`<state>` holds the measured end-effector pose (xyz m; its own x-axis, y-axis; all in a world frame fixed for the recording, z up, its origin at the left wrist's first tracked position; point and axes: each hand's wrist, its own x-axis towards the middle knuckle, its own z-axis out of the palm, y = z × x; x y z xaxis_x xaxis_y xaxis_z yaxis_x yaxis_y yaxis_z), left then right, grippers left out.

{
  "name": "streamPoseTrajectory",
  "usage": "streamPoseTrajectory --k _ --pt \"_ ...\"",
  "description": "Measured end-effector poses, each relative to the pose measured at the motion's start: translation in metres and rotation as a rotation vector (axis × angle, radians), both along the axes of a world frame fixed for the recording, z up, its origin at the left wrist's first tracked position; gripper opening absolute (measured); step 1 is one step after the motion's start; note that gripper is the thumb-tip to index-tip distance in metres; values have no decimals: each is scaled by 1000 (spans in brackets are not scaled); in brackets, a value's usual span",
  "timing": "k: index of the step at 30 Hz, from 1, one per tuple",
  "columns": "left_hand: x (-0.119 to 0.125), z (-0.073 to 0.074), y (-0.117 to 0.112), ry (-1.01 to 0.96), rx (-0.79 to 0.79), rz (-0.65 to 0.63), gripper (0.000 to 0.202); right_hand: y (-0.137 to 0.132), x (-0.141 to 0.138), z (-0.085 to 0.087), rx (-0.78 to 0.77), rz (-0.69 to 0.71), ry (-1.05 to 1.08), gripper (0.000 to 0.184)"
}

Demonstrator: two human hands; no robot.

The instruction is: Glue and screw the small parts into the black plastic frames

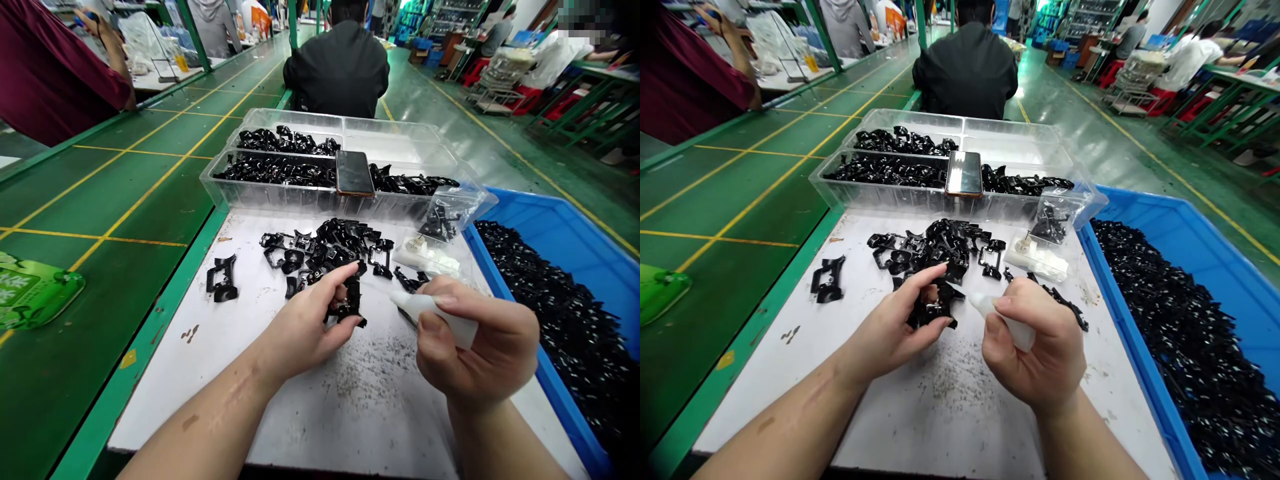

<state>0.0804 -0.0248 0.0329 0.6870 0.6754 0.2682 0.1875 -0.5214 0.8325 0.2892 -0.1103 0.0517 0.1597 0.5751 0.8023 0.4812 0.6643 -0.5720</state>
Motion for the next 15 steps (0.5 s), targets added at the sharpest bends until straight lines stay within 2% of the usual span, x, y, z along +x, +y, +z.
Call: streamPoseTrajectory --k 15 --pt "0 0 -1 10 13 10 72 -1 0 -2 -9 -59 -45 44"
